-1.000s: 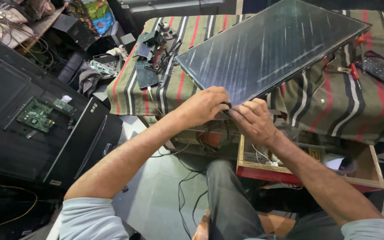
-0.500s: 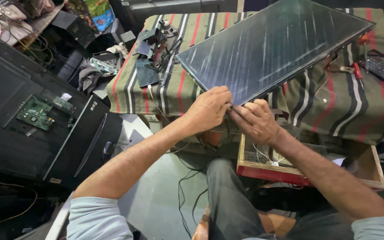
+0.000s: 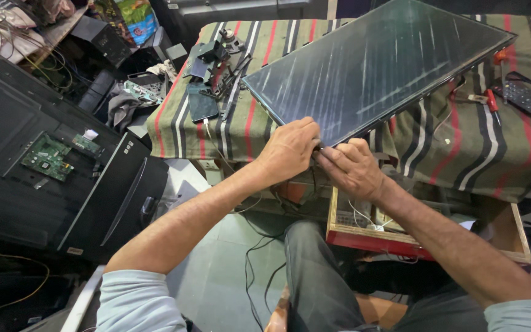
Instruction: The person places a large television screen panel onto the chassis on a cloth-covered workbench, aligns it, and uses a screwdriver to fasten screws along the frame edges. They press the panel edges and clips into place by hand around the bezel, then wipe the screen surface with a cloth.
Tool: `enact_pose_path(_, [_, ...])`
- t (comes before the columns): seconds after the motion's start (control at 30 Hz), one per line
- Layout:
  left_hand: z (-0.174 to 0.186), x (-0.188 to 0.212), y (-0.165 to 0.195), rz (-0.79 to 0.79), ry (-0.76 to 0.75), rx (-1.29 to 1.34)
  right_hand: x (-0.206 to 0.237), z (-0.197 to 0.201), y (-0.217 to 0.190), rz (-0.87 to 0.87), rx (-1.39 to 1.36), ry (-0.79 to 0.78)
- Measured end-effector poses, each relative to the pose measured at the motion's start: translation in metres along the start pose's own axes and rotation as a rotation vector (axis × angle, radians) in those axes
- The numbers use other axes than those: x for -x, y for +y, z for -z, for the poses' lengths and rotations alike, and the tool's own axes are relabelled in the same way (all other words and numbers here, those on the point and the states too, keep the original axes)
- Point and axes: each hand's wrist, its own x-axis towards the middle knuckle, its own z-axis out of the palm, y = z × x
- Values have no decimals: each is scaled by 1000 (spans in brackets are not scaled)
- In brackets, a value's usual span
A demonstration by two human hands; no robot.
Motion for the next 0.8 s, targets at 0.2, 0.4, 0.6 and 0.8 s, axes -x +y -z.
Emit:
enact_pose_path(0.2, [-2, -3, -2, 28, -13, -51, 1, -3, 1, -7, -33, 5])
enact_pose_path(0.4, [-2, -7, -5, 30, -46, -78, -3, -2, 1, -9, -50, 27])
enact_pose_path(0.6, [10, -7, -23, -54, -129, 31, -9, 2, -2, -30, -50, 47])
enact_pose_path(0.8, [13, -2, -28, -29, -132, 139, -14, -1, -6, -91, -78, 103])
